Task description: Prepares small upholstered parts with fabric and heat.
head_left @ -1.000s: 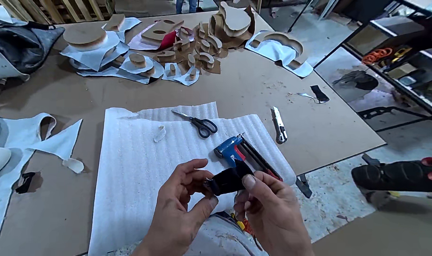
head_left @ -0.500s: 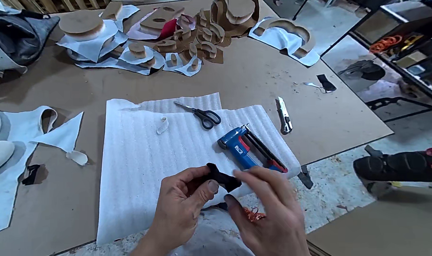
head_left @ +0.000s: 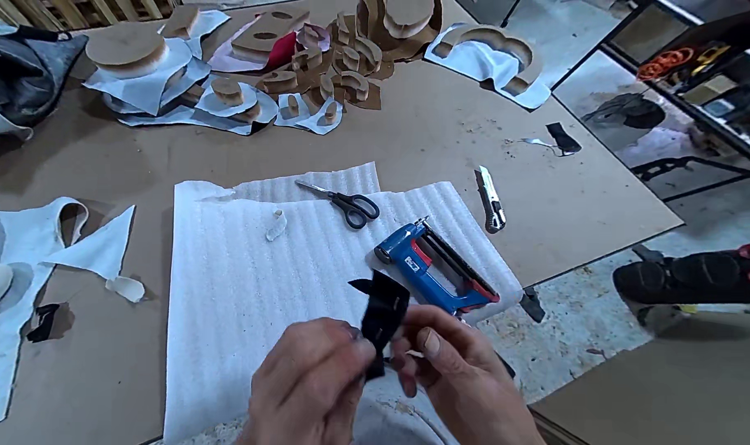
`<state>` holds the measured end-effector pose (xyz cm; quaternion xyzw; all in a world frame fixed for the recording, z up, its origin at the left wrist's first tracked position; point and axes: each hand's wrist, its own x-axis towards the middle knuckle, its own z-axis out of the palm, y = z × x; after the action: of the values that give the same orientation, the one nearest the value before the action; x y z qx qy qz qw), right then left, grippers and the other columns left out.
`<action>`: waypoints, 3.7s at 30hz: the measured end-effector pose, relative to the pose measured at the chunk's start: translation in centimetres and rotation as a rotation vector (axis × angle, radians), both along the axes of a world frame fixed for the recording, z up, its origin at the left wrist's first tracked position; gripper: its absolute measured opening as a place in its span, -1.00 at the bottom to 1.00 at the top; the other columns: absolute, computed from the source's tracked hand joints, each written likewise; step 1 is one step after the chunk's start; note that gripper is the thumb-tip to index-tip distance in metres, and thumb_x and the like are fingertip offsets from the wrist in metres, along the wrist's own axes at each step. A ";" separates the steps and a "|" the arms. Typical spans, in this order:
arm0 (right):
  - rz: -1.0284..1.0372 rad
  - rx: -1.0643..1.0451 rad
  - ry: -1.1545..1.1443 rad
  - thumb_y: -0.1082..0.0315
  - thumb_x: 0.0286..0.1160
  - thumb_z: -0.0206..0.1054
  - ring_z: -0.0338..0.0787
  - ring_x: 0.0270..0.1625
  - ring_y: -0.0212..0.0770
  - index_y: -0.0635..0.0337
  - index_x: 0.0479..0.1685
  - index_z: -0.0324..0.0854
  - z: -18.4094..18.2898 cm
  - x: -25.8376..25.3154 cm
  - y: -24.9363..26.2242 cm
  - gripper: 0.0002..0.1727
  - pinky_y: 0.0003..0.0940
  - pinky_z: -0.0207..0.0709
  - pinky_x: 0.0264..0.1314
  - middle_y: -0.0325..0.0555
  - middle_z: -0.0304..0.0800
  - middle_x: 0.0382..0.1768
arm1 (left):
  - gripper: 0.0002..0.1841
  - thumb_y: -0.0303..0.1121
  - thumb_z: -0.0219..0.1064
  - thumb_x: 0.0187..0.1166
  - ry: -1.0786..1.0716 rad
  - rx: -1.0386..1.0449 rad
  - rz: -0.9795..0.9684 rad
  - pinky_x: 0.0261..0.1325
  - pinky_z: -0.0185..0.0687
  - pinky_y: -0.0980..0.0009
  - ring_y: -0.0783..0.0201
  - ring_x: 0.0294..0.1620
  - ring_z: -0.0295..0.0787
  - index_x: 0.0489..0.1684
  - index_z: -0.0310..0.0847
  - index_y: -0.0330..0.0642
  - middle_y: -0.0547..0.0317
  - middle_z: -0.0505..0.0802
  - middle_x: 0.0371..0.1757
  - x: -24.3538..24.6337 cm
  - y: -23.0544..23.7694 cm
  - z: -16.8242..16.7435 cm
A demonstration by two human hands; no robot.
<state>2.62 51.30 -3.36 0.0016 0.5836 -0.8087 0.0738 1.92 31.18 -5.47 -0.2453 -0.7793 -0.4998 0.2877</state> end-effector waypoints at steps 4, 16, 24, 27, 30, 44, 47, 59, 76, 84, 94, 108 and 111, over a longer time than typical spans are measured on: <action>0.133 -0.295 0.080 0.22 0.64 0.39 0.87 -0.10 -0.37 0.16 0.12 0.80 -0.3 -0.9 -0.7 -0.73 -0.42 0.80 -0.09 -0.14 0.90 -0.02 | -0.79 -0.41 0.33 0.64 0.209 -0.100 -0.065 0.34 0.74 0.35 0.24 0.24 0.75 0.17 0.60 -0.06 0.18 0.76 0.14 -0.6 0.4 -1.5; -0.092 1.156 1.061 0.34 0.57 0.44 0.84 0.06 -0.25 0.05 0.19 0.76 1.8 -4.2 2.4 -0.74 -0.46 0.75 0.02 -0.10 0.84 -0.03 | -0.74 -0.15 0.33 0.68 -0.398 0.130 -0.139 -0.05 0.80 0.50 0.44 -0.09 0.81 0.05 0.75 -0.12 0.28 0.87 -0.09 -2.4 -0.3 3.2; -0.050 1.080 1.120 0.41 0.48 0.50 0.80 0.09 -0.18 0.11 0.05 0.80 1.3 -4.7 0.8 -0.79 -0.40 0.74 0.12 -0.09 0.81 -0.07 | -0.77 -0.24 0.48 0.57 -0.679 0.322 -0.184 -0.14 0.89 0.44 0.36 -0.26 0.90 -0.15 0.83 -0.27 0.16 0.93 -0.25 -3.2 0.0 3.2; -0.045 0.903 0.690 0.02 0.51 0.50 0.78 0.12 -0.37 -0.11 0.30 0.69 1.0 -4.4 0.5 -0.58 -0.44 0.77 0.05 -0.21 0.71 0.20 | -0.85 -0.37 0.49 0.52 -0.747 0.488 -0.164 -0.11 0.88 0.39 0.29 -0.29 0.89 -0.20 0.86 -0.29 0.07 0.92 -0.28 -3.6 -0.1 3.0; 0.069 0.543 0.239 -0.21 0.49 0.43 0.83 -0.24 -0.40 0.04 0.27 0.70 1.2 -4.4 0.4 -0.42 -0.45 0.78 -0.38 -0.27 0.82 -0.05 | -0.85 -0.37 0.50 0.53 -0.675 0.479 -0.178 -0.02 0.87 0.39 0.31 -0.20 0.88 -0.18 0.87 -0.28 0.10 0.91 -0.21 -3.9 -0.2 2.1; -0.265 0.771 0.629 0.07 0.45 0.44 0.81 0.14 -0.29 -0.05 0.24 0.64 0.4 -5.4 -1.2 -0.59 -0.34 0.83 0.03 -0.18 0.71 0.22 | -0.77 -0.37 0.09 0.82 -0.699 0.795 -0.185 0.31 0.77 0.26 0.22 0.18 0.85 0.18 0.55 -0.30 0.02 0.87 0.11 -5.0 3.3 1.3; -0.278 0.867 0.751 -0.02 0.40 0.51 0.74 0.09 -0.44 -0.13 0.19 0.63 2.6 -5.2 -2.3 -0.58 -0.55 0.71 -0.01 -0.31 0.67 0.10 | -0.64 -0.14 -0.02 0.90 -0.558 0.530 -0.072 -0.03 0.86 0.44 0.42 -0.11 0.85 0.17 0.45 -0.31 0.19 0.82 -0.12 -4.8 3.4 1.2; -0.204 0.750 0.737 0.27 0.53 0.46 0.77 -0.29 -0.54 0.17 -0.31 0.80 2.3 -6.9 -5.0 -0.84 -0.72 0.70 -0.30 -0.25 0.80 -0.32 | -0.75 -0.26 -0.08 0.90 -0.648 0.920 -0.241 -0.35 0.51 0.63 0.58 -0.39 0.54 0.06 0.45 -0.22 0.34 0.64 -0.28 -3.6 3.4 2.0; 0.155 0.313 0.426 0.11 0.57 0.43 0.68 0.48 0.10 0.01 -0.23 0.76 1.5 -9.0 -3.2 -0.81 0.00 0.74 0.39 0.05 0.62 0.50 | -0.69 -0.34 -0.13 0.77 -1.104 1.034 -0.593 -0.63 0.13 0.73 0.65 -0.68 0.24 -0.25 0.57 -0.01 0.48 0.46 -0.58 -5.5 -0.2 3.2; 0.052 0.133 0.414 0.30 0.54 0.48 0.93 0.11 -0.07 0.14 -0.21 0.76 -0.7 -9.0 -4.4 -0.89 -0.21 0.82 0.18 0.07 0.94 -0.06 | -0.80 -0.22 0.10 0.59 -1.156 0.829 -0.604 -0.58 0.38 0.66 0.59 -0.61 0.47 -0.13 0.62 -0.02 0.40 0.63 -0.49 -6.1 -1.9 2.0; -0.166 0.142 0.205 0.32 0.43 0.54 0.94 -0.12 -0.28 0.19 -0.33 0.80 -1.8 -8.8 -6.2 -0.88 -0.46 0.80 -0.09 0.05 0.95 -0.14 | -0.71 -0.31 0.47 0.43 -0.151 -0.202 0.335 0.14 0.64 0.44 0.33 0.12 0.73 0.10 0.86 -0.06 0.21 0.88 0.07 -5.5 -0.8 -0.6; 0.108 1.277 -0.294 0.06 0.40 0.48 0.70 -0.53 -0.40 -0.15 -0.48 0.81 -10.7 -10.7 -5.1 -0.82 -0.16 0.56 -0.41 -0.46 0.73 -0.62 | -0.76 -0.40 0.28 0.53 -0.334 -0.466 0.303 -0.38 0.60 0.36 0.25 -0.39 0.72 -0.08 0.92 -0.07 0.21 0.89 -0.27 -5.8 0.1 -14.8; 0.148 1.303 -0.323 0.06 0.36 0.50 0.68 -0.55 -0.42 -0.16 -0.52 0.79 -11.0 -11.4 -5.1 -0.82 -0.18 0.53 -0.44 -0.48 0.71 -0.65 | -0.78 -0.36 0.31 0.54 -0.348 -0.476 0.322 -0.36 0.62 0.38 0.26 -0.33 0.76 -0.10 0.94 -0.03 0.20 0.92 -0.14 -5.7 0.1 -14.9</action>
<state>-8.75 46.20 -14.35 0.1265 0.9324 -0.2739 0.1991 -3.81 31.29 -20.40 -0.0901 -0.9403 -0.2863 0.1603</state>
